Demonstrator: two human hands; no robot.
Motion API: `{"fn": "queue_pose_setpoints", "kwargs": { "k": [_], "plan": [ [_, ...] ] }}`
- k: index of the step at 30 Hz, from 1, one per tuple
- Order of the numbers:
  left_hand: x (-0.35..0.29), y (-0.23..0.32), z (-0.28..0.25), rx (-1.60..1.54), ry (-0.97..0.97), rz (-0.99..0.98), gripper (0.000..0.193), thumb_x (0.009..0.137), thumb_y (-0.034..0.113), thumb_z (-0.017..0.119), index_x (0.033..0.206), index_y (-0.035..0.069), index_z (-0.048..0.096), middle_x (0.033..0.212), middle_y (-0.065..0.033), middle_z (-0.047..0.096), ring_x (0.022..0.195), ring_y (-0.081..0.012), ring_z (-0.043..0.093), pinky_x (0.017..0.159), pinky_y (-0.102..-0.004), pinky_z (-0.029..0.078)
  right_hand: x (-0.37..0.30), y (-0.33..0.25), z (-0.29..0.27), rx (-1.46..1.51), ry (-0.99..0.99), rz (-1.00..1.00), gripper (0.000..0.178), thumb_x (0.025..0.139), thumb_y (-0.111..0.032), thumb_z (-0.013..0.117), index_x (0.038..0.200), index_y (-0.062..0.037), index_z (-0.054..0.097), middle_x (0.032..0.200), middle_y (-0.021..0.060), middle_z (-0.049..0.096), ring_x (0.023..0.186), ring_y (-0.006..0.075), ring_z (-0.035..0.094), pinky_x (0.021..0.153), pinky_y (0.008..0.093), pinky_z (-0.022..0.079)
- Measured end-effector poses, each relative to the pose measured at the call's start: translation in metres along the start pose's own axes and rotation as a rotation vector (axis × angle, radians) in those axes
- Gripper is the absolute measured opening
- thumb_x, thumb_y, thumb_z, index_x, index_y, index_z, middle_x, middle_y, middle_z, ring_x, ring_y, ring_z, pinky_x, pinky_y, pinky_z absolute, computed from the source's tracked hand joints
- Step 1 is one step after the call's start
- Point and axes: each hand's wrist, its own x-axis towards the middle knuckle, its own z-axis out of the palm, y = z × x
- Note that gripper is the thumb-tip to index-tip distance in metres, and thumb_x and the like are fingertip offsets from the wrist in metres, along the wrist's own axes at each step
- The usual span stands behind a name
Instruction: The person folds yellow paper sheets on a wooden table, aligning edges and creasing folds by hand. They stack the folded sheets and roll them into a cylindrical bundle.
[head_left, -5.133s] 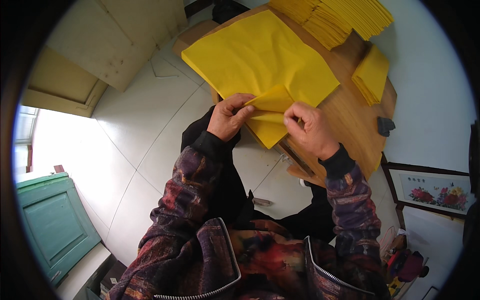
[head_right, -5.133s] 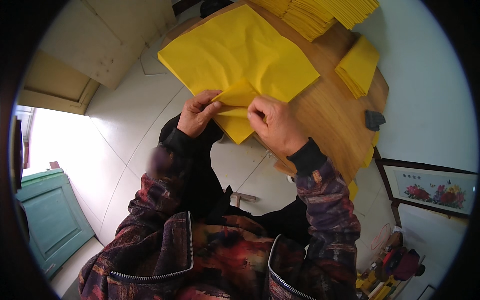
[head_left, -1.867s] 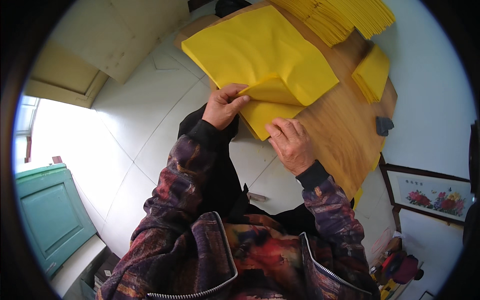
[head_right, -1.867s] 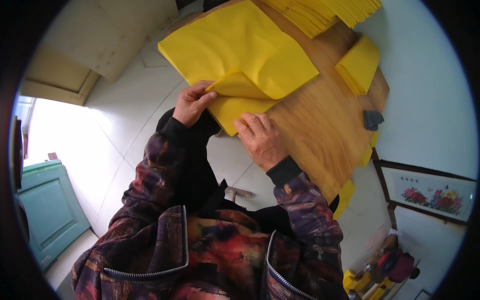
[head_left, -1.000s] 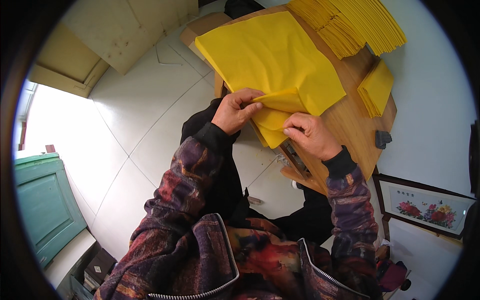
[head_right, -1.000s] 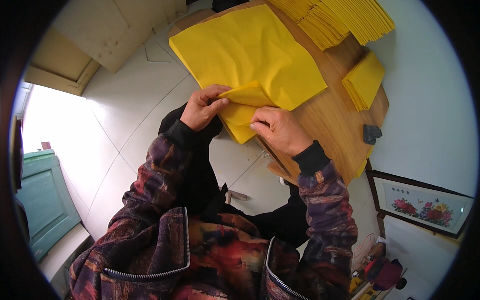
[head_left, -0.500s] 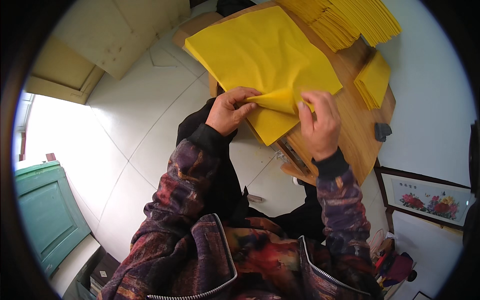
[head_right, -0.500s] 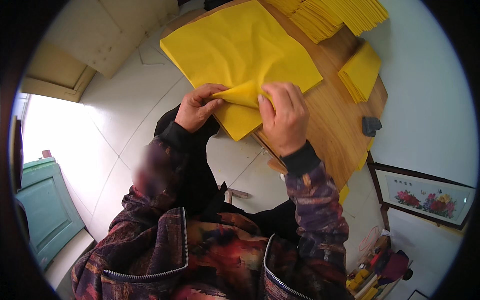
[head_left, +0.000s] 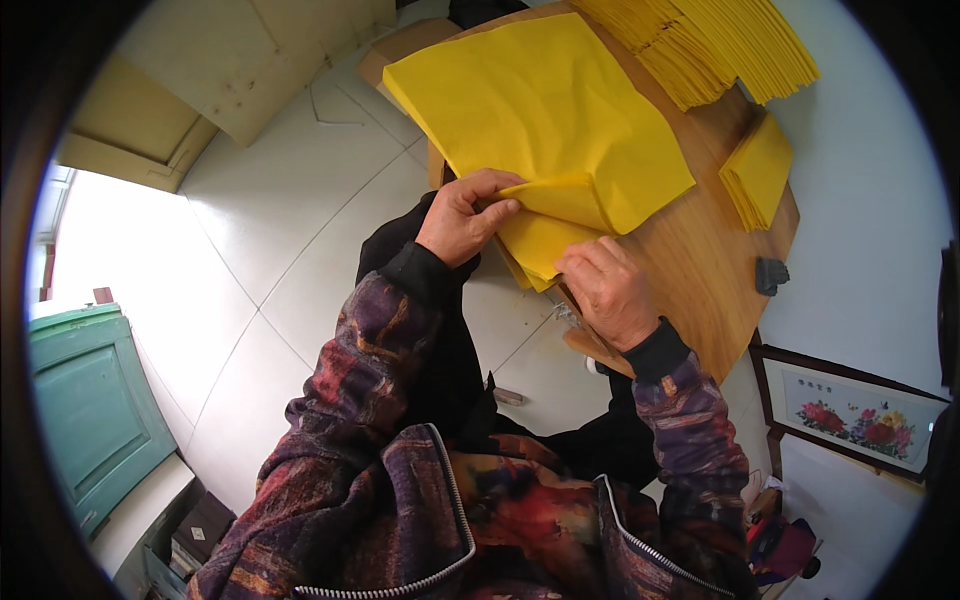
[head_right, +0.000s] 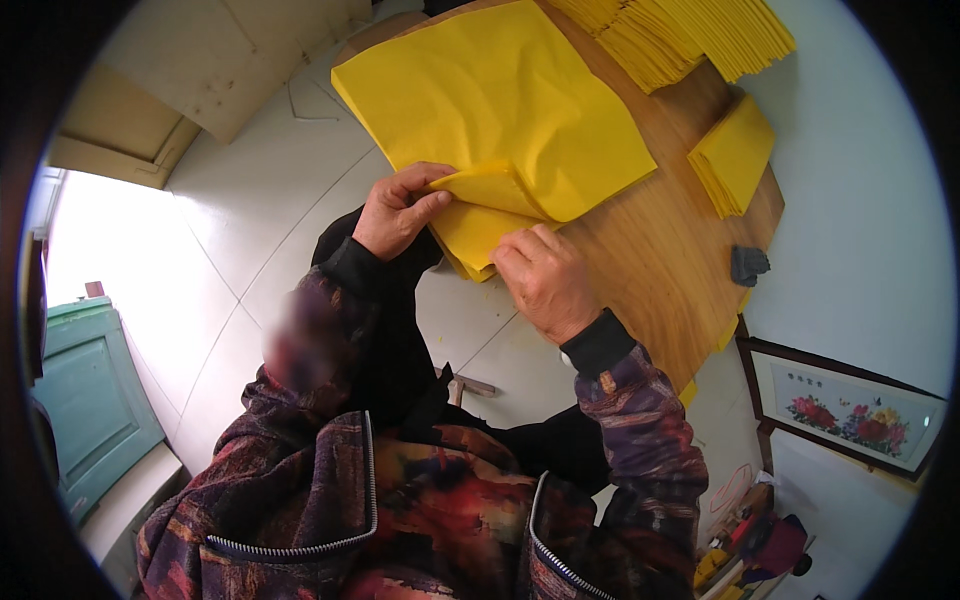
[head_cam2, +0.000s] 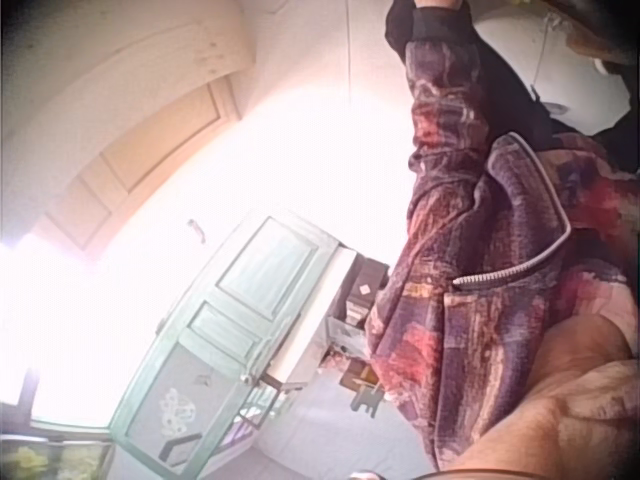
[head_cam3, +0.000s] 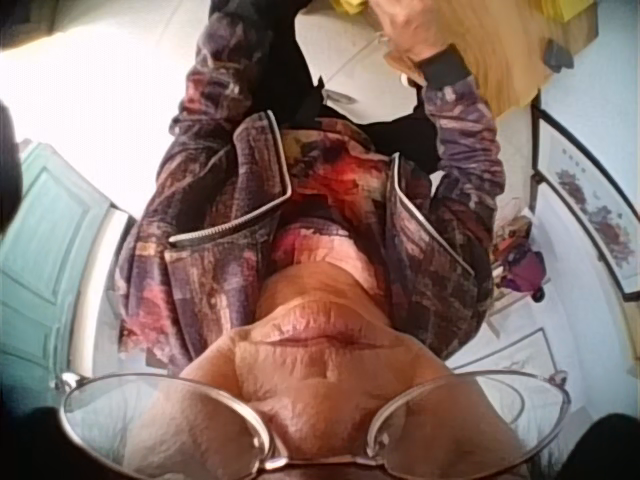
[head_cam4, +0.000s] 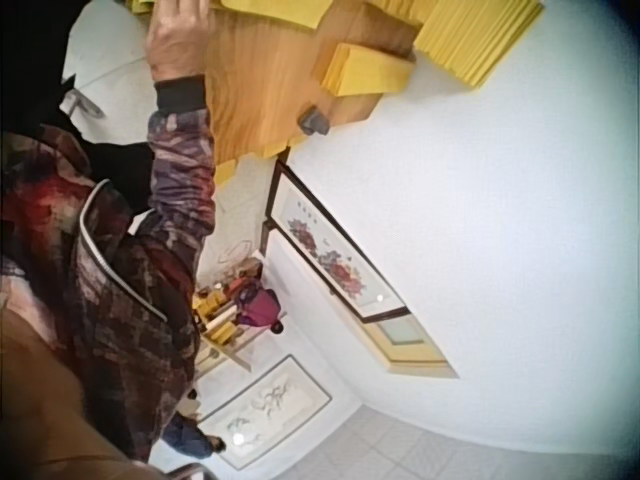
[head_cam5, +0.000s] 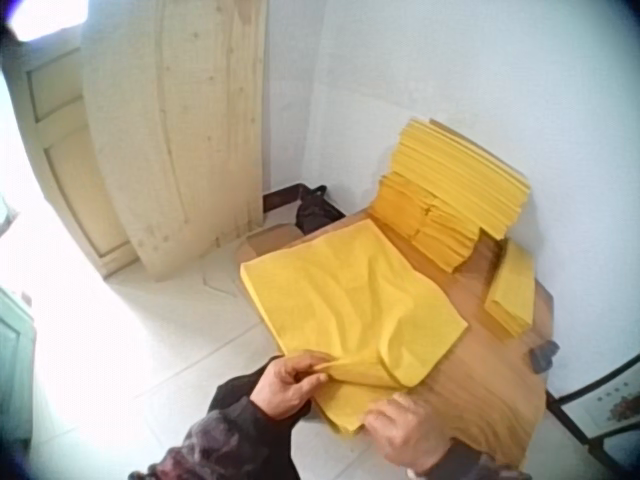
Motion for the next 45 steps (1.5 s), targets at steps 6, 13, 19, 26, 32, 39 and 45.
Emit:
{"fn": "queue_pose_setpoints", "kwargs": {
  "k": [6, 13, 19, 26, 32, 39, 45],
  "plan": [
    [0.001, 0.002, -0.002, 0.013, -0.008, 0.000, 0.019, 0.089, 0.005, 0.061, 0.107, -0.002, 0.063, 0.099, -0.0054, 0.064, 0.094, -0.0134, 0.058, 0.087, -0.0260, 0.045, 0.012, 0.008, -0.008, 0.268, -0.044, 0.118, 0.015, 0.074, 0.004, 0.065, 0.087, -0.0025, 0.060, 0.082, 0.0093, 0.060, 0.077, 0.0283, 0.058, 0.066, 0.0332, 0.048],
    [0.001, 0.004, -0.003, 0.027, -0.017, -0.010, 0.021, 0.090, 0.009, 0.059, 0.108, -0.002, 0.062, 0.099, -0.0068, 0.063, 0.094, -0.0150, 0.058, 0.087, -0.0268, 0.045, 0.017, 0.014, -0.020, 0.591, -0.172, 0.377, 0.006, 0.084, -0.003, 0.063, 0.084, 0.0000, 0.058, 0.076, 0.0055, 0.057, 0.069, 0.0144, 0.054, 0.063, 0.0264, 0.044],
    [-0.001, 0.003, -0.003, -0.036, -0.033, 0.015, 0.024, 0.091, 0.015, 0.059, 0.107, -0.002, 0.062, 0.099, -0.0080, 0.063, 0.096, -0.0161, 0.058, 0.087, -0.0278, 0.045, 0.027, 0.012, -0.029, 0.488, -0.018, 0.442, 0.009, 0.087, -0.007, 0.061, 0.082, 0.0004, 0.057, 0.075, 0.0122, 0.059, 0.062, 0.0214, 0.057, 0.057, 0.0297, 0.044],
    [0.002, 0.000, -0.002, 0.128, -0.067, 0.105, 0.020, 0.091, 0.010, 0.061, 0.106, -0.001, 0.063, 0.102, -0.0055, 0.064, 0.097, -0.0142, 0.058, 0.088, -0.0273, 0.045, 0.033, 0.006, -0.024, 0.222, 0.342, 0.335, 0.006, 0.084, -0.005, 0.062, 0.086, -0.0017, 0.059, 0.077, 0.0118, 0.059, 0.068, 0.0279, 0.058, 0.061, 0.0340, 0.047],
    [0.001, -0.002, 0.000, 0.003, -0.032, -0.028, 0.021, 0.092, 0.011, 0.061, 0.109, -0.001, 0.063, 0.101, -0.0034, 0.064, 0.095, -0.0124, 0.058, 0.087, -0.0257, 0.045, -0.010, -0.017, -0.001, 0.000, 0.175, 0.111, 0.017, 0.077, -0.003, 0.065, 0.093, -0.0049, 0.061, 0.088, 0.0085, 0.057, 0.081, 0.0266, 0.057, 0.069, 0.0362, 0.049],
    [0.001, 0.000, -0.001, 0.039, -0.032, -0.019, 0.022, 0.093, 0.011, 0.059, 0.110, -0.003, 0.062, 0.103, -0.0035, 0.063, 0.097, -0.0117, 0.057, 0.089, -0.0255, 0.044, -0.017, -0.001, 0.012, -0.168, 0.042, -0.048, 0.026, 0.072, -0.006, 0.066, 0.098, -0.0062, 0.063, 0.094, 0.0061, 0.055, 0.083, 0.0238, 0.055, 0.070, 0.0335, 0.049],
    [0.001, -0.001, -0.001, 0.034, -0.035, -0.012, 0.022, 0.093, 0.010, 0.059, 0.110, -0.003, 0.062, 0.102, -0.0040, 0.063, 0.096, -0.0122, 0.057, 0.089, -0.0256, 0.044, -0.010, 0.002, 0.011, -0.207, 0.059, -0.108, 0.021, 0.073, -0.007, 0.063, 0.094, -0.0069, 0.064, 0.094, 0.0044, 0.057, 0.084, 0.0218, 0.055, 0.070, 0.0315, 0.050]
  ]
}}
